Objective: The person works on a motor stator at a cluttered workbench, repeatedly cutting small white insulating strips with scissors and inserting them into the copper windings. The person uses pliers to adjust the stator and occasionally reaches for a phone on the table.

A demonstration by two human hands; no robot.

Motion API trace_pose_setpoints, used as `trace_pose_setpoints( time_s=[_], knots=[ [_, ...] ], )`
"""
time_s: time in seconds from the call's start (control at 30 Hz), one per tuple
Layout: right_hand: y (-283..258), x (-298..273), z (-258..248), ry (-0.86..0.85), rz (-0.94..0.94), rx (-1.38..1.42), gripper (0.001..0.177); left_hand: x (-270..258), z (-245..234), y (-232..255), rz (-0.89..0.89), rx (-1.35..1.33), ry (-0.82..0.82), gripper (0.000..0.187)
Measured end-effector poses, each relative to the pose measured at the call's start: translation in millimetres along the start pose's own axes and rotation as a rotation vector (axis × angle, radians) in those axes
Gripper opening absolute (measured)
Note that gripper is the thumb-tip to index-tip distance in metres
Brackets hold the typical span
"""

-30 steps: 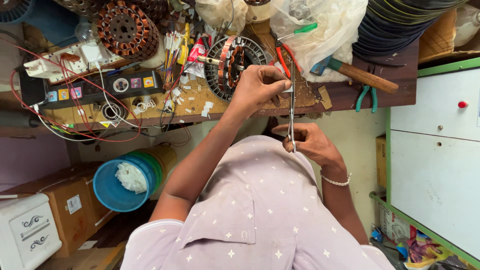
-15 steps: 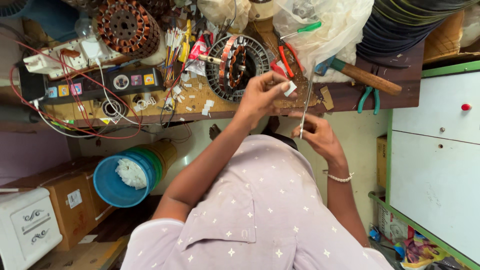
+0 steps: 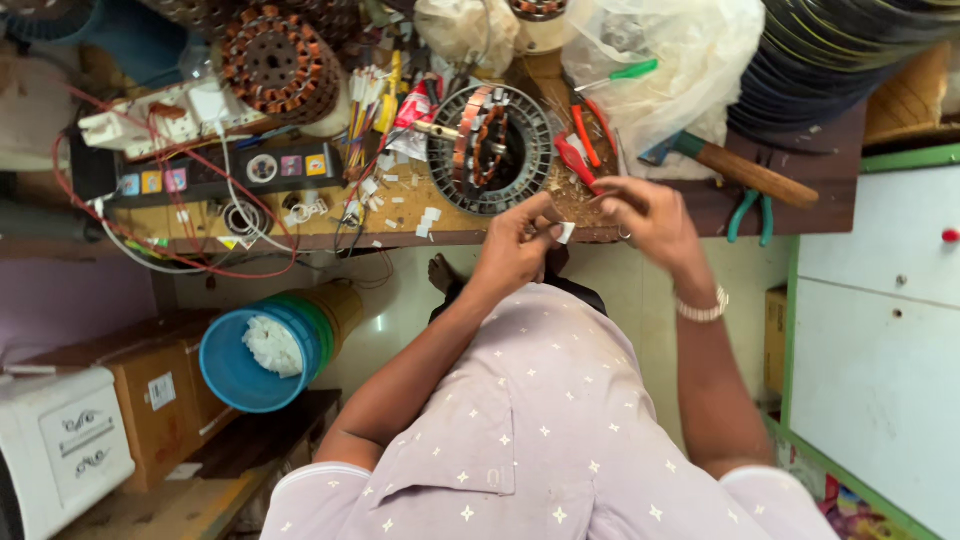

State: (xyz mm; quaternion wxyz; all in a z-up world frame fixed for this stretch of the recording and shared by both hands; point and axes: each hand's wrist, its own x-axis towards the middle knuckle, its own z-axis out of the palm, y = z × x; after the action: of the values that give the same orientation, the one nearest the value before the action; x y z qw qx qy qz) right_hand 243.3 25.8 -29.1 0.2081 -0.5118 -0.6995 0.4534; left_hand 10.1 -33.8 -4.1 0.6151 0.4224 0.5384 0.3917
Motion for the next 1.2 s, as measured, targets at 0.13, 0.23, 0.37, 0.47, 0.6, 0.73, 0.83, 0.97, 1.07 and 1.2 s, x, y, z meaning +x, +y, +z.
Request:
trace_pose_setpoints(
  time_s=[0.13,0.23,0.37,0.47,0.6,0.73,0.83,0.97,1.07,1.2],
  knots=[
    [-48,-22,39,0.054,0.038,0.516,0.022,-3,3,0,0.039,0.023,0.055,0.005],
    [-58,-20,52,0.134,0.076,0.550,0.016,-2,2,3,0.154,0.068,0.105,0.005],
    [-53,-14,57,0.176,0.056,0.616,0.009,-10,0,11,0.289,0.097,0.114,0.024],
    [-53,-16,63,0.136,0.110,0.841,0.007,-24,-13,21,0.532,0.343,0.093,0.034],
    [-67,-22,70,0.045,0.119,0.814,0.004,-26,-35,35,0.831,0.470,0.073,0.020],
    [-89,-24,75,0.204,-0.261,0.532,0.007,-24,-44,37,0.909,0.424,0.098,0.017],
    [-104,-22,73,0.328,-0.484,0.350,0.009,-29,-34,27,0.708,0.062,0.100,0.014],
    [-116,-22,72,0.455,-0.597,0.162,0.016,-34,-23,5,0.524,-0.352,0.072,0.012],
    [-122,-26,72,0.453,-0.588,0.114,0.014,-32,-23,-8,0.524,-0.530,0.068,0.012],
    [-128,-23,65,0.370,-0.428,0.089,0.011,-28,-33,-9,0.466,-0.439,0.069,0.006]
  ],
)
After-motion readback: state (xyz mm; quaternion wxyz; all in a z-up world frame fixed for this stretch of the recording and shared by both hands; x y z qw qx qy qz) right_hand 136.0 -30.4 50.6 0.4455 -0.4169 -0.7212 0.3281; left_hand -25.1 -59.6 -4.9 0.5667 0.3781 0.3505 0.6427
